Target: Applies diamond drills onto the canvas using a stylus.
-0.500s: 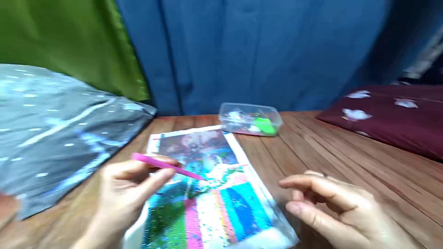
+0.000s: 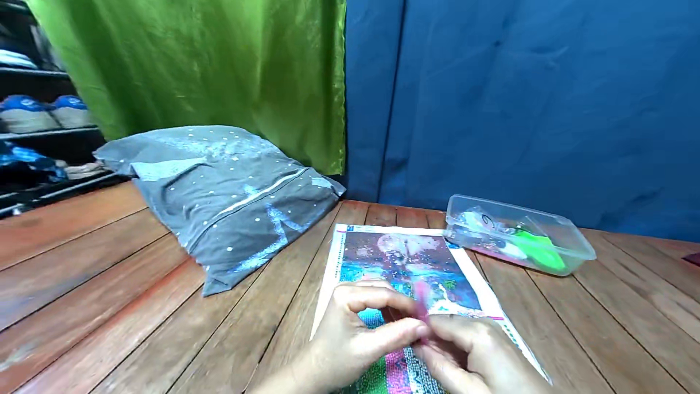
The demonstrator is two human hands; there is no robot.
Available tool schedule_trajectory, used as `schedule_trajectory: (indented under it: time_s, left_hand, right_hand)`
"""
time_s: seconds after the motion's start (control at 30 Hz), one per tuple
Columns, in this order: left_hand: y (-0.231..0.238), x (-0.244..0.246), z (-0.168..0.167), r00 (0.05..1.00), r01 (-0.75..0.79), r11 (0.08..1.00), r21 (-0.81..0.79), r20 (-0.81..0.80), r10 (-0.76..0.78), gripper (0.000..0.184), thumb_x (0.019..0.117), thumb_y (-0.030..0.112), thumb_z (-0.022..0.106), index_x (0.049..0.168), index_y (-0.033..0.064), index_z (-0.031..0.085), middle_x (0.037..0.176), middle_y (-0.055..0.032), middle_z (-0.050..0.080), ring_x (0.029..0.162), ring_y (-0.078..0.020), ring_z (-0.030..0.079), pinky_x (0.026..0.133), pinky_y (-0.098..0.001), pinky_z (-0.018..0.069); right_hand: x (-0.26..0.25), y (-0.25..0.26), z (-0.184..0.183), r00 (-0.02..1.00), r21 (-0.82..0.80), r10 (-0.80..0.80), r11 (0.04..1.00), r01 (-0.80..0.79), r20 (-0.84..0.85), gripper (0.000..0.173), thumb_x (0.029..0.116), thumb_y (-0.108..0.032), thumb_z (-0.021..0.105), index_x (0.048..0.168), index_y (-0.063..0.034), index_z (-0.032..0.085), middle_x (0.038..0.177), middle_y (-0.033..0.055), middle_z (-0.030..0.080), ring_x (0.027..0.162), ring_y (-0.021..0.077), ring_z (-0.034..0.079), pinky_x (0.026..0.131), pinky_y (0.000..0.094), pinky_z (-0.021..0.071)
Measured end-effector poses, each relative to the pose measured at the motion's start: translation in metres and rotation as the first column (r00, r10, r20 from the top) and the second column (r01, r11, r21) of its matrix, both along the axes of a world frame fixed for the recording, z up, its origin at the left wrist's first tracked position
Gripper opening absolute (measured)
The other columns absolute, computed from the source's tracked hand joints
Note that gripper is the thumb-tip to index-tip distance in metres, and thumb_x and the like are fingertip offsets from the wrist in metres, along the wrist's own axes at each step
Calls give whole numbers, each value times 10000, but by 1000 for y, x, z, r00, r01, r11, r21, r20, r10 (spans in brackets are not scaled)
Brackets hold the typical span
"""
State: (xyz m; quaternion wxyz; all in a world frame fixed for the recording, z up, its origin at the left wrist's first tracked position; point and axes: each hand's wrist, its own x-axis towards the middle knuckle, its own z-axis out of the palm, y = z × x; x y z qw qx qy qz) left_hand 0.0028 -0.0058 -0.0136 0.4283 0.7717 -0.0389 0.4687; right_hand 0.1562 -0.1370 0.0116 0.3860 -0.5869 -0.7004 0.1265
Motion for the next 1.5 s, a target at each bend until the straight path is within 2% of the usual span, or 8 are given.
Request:
schedule_trajectory:
  time_s: [0.07,0.17,0.23,0.37,0.57,0.83,1.13,1.5]
  left_hand:
    - [14,-8,3,968,-162,980,120,-172,181,284,1008,244,625,1084,5,757,959,-26,755,908,-11,683,829,-188,557]
    - [46,-24,7,718,-417,829,372,-424,551,284,1021,224,585,1164,51,759,1025,-87,754,930,-202,708,829,-412,570]
    - [66,-34,9,540,-460,794,397,-585,605,205,1010,163,628,1078,27,766,960,-126,743,884,-280,709,824,-516,565]
    - [81,-43,14,329,-482,836,261,-831,449,163,974,179,711,916,31,747,793,-86,692,744,-207,647,746,-449,530]
    - [78,-41,13,297,-407,893,192,-897,328,311,895,158,802,1171,31,737,1040,-125,717,941,-219,671,885,-413,537]
    - [77,-40,14,256,-385,895,226,-906,339,374,880,144,815,1230,46,727,1192,-144,644,1034,-233,629,926,-392,514]
    - [75,-36,14,198,-421,868,264,-907,371,388,869,174,831,1226,61,729,1231,-136,642,1052,-247,633,928,-414,519]
    - [75,-35,18,156,-395,875,280,-918,364,416,899,205,804,1277,61,705,1272,-161,634,1123,-287,627,978,-467,503]
  right_hand:
    - [7,1,-7,985,-34,-47,999,42,-164,158,913,-45,585,954,39,712,744,59,649,576,21,543,545,184,461]
    - [14,-3,-14,916,-128,-117,989,73,-383,199,949,-32,538,1053,28,697,830,-1,683,629,-2,620,584,184,542]
    - [16,-7,-22,879,-139,-99,990,39,-466,256,974,-34,482,1095,35,697,894,-14,714,669,-13,645,617,178,561]
    - [14,-10,-35,858,-122,-80,992,20,-507,265,950,11,440,1101,44,657,918,-21,714,700,-11,650,635,181,556]
    - [15,-9,-48,939,-68,-111,993,94,-327,124,863,-7,649,959,57,692,778,15,666,650,-39,567,603,132,463]
    - [13,-10,-55,975,7,-98,995,102,-201,157,842,16,653,970,84,714,773,102,688,648,9,583,615,147,474]
    - [8,-10,-59,982,67,-98,992,110,-164,130,866,-3,621,910,93,697,719,108,646,652,21,562,621,142,449]
    - [7,-10,-61,995,123,-71,989,79,-72,138,888,-36,614,860,68,700,746,154,679,748,152,622,734,231,480]
